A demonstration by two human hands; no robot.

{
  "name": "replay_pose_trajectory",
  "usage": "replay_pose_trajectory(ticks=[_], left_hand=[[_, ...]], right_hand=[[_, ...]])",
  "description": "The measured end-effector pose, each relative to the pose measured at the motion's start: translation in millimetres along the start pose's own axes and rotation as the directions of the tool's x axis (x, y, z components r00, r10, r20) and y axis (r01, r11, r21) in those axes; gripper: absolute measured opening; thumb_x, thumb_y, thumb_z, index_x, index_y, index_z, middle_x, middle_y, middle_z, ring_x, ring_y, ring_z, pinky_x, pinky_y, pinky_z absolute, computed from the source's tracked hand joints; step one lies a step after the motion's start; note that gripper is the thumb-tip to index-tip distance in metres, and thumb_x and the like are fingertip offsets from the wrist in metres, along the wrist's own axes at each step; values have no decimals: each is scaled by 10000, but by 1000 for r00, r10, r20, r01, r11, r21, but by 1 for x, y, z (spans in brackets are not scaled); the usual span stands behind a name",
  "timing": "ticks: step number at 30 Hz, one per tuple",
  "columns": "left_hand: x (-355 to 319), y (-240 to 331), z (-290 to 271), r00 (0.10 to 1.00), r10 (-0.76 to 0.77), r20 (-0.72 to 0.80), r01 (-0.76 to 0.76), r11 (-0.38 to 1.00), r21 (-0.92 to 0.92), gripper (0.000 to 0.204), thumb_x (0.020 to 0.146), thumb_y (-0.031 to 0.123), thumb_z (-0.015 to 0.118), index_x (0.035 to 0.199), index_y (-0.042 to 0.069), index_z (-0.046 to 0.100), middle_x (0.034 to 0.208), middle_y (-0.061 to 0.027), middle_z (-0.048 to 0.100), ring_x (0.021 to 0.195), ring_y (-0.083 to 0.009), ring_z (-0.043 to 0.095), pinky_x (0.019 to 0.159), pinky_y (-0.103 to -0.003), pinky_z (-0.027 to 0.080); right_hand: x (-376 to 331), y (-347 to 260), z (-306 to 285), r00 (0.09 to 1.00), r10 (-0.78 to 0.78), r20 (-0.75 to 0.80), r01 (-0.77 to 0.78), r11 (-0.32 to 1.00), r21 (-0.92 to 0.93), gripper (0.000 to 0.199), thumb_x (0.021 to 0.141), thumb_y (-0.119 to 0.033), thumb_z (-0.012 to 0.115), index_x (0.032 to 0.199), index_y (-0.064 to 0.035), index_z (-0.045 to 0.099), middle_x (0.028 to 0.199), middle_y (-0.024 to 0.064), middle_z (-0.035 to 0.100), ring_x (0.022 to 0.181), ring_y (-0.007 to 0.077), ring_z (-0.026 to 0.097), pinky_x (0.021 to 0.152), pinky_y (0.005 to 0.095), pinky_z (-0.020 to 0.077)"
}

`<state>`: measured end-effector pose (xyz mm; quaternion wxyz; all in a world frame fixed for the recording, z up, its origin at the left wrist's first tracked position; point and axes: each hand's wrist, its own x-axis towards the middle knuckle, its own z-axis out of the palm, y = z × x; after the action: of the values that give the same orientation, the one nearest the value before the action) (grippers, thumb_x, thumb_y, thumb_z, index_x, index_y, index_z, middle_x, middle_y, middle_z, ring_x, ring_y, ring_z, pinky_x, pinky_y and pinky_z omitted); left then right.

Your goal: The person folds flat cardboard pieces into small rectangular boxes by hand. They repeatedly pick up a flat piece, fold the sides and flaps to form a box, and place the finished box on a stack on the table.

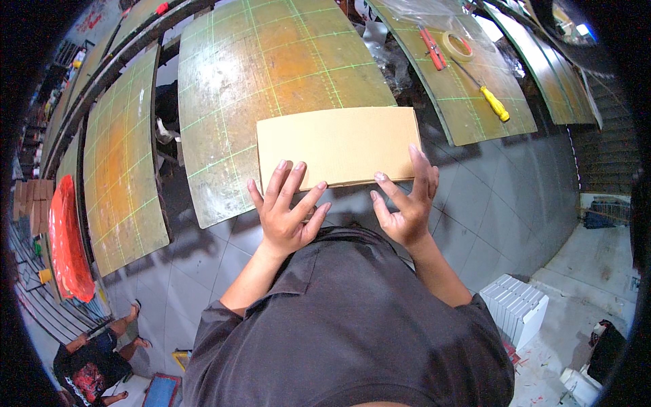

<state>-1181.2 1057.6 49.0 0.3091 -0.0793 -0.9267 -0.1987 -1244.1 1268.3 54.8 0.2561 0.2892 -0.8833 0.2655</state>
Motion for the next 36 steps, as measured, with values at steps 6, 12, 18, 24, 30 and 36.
replay_pose_trajectory(ticks=[6,12,18,24,30,36], left_hand=[[2,-4,1,999,33,-23,-34,998,-45,329,716,239,658,1034,154,636,1270,-159,463,1267,-307,327,1070,-410,9],[3,-17,0,900,-383,-207,240,833,-498,538,800,142,579,1284,2,389,1332,-224,365,1252,-289,350,1040,-403,199],[6,-26,-10,721,-643,259,630,452,-631,424,891,88,436,1276,-74,365,1284,-182,439,1210,-212,389,996,-292,287],[8,-24,-11,763,-606,225,591,511,-624,431,892,101,450,1288,-46,365,1252,-165,476,1155,-187,439,954,-272,326],[4,-26,-12,765,-568,304,595,440,-673,474,908,131,421,1336,-25,286,1320,-179,399,1210,-222,387,984,-302,300],[25,-44,-31,902,-290,320,431,581,-691,779,817,195,591,1374,-27,94,1350,-226,327,1253,-299,336,1017,-345,263]], right_hand=[[11,-4,-9,999,5,47,-7,999,33,440,576,-132,712,1006,-191,640,1341,191,347,1213,351,351,994,477,211],[5,8,-1,936,337,-97,-232,803,549,577,731,-139,658,1252,-61,421,1336,186,343,1197,303,371,985,405,290],[-5,21,8,797,590,131,-539,595,597,443,820,-134,575,1197,59,446,1192,187,492,1095,279,482,946,357,356],[-10,31,5,835,537,118,-521,703,485,415,819,-132,554,1174,69,475,1155,177,528,1077,253,491,934,339,356],[-9,21,1,856,511,83,-480,724,496,407,879,-177,496,1191,81,460,1120,150,555,1032,201,507,899,301,370],[-1,8,-2,818,569,89,-524,671,524,524,847,-336,564,1196,44,475,1139,156,553,1046,224,513,903,330,384]])
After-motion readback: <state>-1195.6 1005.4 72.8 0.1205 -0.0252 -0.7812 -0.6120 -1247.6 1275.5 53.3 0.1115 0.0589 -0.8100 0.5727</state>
